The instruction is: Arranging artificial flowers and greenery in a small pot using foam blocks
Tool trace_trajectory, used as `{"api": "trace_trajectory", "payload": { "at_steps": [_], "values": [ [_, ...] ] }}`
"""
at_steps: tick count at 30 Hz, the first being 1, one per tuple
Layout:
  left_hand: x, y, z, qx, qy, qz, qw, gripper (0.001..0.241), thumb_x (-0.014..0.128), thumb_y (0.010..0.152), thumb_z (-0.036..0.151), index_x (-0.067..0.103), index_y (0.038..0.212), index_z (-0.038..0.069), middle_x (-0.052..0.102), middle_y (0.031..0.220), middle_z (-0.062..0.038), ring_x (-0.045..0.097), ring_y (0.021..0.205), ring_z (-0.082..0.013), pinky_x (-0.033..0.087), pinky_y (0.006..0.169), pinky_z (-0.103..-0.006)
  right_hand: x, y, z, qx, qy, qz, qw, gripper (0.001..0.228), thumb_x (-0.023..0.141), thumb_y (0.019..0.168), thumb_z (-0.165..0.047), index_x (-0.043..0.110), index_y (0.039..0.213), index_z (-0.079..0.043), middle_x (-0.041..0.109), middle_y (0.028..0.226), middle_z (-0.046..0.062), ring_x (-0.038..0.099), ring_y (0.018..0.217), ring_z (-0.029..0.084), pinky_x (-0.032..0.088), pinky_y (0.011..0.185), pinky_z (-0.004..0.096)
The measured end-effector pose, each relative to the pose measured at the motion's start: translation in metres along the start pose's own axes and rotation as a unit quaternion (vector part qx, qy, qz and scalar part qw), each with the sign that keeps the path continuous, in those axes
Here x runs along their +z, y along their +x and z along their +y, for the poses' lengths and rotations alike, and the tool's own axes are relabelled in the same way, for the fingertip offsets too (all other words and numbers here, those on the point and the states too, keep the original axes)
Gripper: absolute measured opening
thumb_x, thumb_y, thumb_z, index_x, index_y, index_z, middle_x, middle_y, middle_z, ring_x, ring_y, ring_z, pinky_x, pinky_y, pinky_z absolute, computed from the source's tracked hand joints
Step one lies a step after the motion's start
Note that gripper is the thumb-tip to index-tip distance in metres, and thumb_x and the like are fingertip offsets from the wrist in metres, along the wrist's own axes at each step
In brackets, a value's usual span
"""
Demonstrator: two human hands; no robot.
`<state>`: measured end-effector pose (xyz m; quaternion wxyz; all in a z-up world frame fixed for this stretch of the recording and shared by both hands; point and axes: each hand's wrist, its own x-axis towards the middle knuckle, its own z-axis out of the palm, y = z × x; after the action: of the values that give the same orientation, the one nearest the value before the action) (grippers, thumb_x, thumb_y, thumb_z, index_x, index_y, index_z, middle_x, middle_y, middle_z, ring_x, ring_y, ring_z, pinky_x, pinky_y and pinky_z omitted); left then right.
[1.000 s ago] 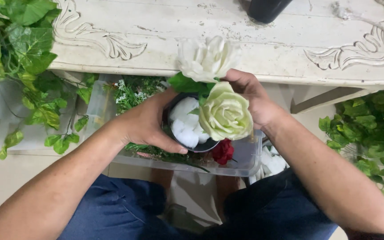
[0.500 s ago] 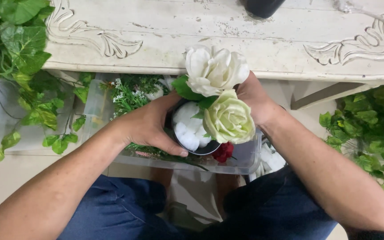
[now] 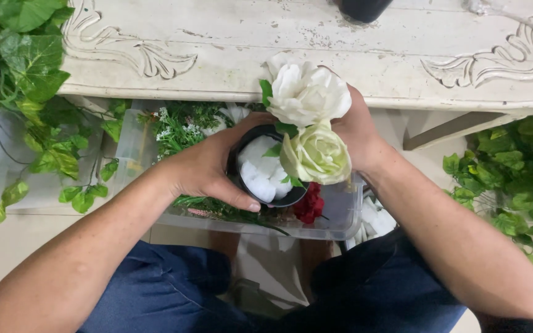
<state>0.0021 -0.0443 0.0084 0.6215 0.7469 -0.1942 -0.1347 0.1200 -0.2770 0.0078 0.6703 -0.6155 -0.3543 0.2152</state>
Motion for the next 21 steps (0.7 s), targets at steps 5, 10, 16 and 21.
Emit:
{"api": "trace_trajectory", "payload": {
  "at_steps": [5,10,16,21],
  "values": [
    [-0.001,-0.001,0.0,0.01,0.009,-0.006,1.0,0.119,0.087,0.046,0.025,0.036,0.152,0.006,0.061,0.145,-0.019,0.062,0.13,-0.0364,0.046,0.112,-0.0502,0.001,-0.003,-0.005,-0.014,-0.025,0.002,1.0,0.058,0.07,0.08,0.019,0.056,0.131,-0.005,0.064,0.122,0.009,0.063,0.113,0.02,0.054,0.102,0.033],
    [-0.002,0.001,-0.002,-0.005,0.018,-0.002,1.0,0.117,0.089,0.045,0.024,0.038,0.15,0.006,0.064,0.141,-0.02,0.064,0.128,-0.0372,0.047,0.111,-0.0532,0.004,-0.006,-0.011,-0.03,-0.051,0.006,0.998,0.058,0.072,0.08,0.018,0.054,0.13,-0.006,0.063,0.123,0.008,0.062,0.115,0.02,0.053,0.105,0.033],
    [-0.002,0.001,0.0,-0.01,-0.002,-0.003,1.0,0.115,0.088,0.045,0.024,0.041,0.149,0.008,0.067,0.138,-0.017,0.066,0.126,-0.0343,0.048,0.111,-0.0504,0.009,-0.006,-0.018,-0.042,-0.105,0.016,0.993,0.053,0.077,0.083,0.013,0.055,0.128,-0.005,0.064,0.121,0.006,0.062,0.112,0.017,0.053,0.102,0.03],
    [-0.004,0.001,-0.003,0.049,-0.067,0.001,0.997,0.105,0.088,0.051,0.022,0.046,0.147,0.011,0.06,0.145,-0.013,0.065,0.129,-0.0334,0.052,0.113,-0.0507,-0.003,-0.008,-0.012,-0.023,0.037,0.044,0.998,0.051,0.067,0.089,0.011,0.049,0.135,-0.003,0.061,0.125,0.012,0.063,0.115,0.022,0.057,0.1,0.032]
  ]
}}
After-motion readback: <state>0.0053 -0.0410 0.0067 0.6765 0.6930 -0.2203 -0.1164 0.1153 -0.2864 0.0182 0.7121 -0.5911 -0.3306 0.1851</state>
